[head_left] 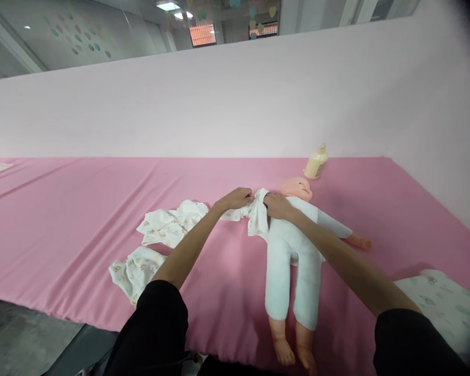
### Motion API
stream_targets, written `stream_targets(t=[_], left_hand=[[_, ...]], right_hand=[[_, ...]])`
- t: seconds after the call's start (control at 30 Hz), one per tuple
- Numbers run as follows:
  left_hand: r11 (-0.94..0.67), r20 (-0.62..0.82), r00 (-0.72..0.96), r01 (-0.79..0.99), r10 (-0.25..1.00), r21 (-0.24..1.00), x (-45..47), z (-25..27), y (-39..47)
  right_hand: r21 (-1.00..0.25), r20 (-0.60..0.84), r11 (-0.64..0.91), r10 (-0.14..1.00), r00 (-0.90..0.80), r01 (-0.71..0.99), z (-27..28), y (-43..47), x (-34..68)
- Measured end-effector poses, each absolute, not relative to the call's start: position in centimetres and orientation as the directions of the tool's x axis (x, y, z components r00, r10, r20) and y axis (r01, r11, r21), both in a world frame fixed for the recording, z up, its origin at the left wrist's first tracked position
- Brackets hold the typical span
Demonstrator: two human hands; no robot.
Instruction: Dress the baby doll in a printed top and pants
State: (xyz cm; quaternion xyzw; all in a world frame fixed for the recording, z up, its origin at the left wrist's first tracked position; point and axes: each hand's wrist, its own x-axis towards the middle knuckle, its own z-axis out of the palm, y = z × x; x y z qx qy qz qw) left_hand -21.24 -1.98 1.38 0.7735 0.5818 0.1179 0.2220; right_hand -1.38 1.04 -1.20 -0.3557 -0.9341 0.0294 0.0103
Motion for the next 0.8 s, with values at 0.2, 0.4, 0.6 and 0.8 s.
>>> stream_targets(t=[0.2, 0.4, 0.6, 0.8], left_hand=[[-0.153, -0.173, 0.265, 0.864, 0.949, 0.480, -22.5, 2.0, -3.7], [-0.315, 0.105, 0.304, 0.941, 0.947, 0.120, -20.3, 1.7, -6.7], [-0.105, -0.083, 0.124, 0.975, 0.989, 0.198, -17.1, 0.0, -9.2], [-0.062, -0.063, 0.137, 0.748, 0.989, 0.661, -14.7, -1.9, -10.0]], right_hand=[[-0.093, 0.009, 0.741, 0.669, -0.743, 0.666, -1.1, 1.0, -1.3], [-0.112, -0.001, 0.720, 0.689, -0.725, 0.685, -1.1, 1.1, -1.2], [-0.147, 0.008, 0.730, 0.675, -0.738, 0.667, -0.9, 1.0, -1.1], [-0.162, -0.007, 0.722, 0.681, -0.732, 0.673, -0.7, 1.0, -1.0]])
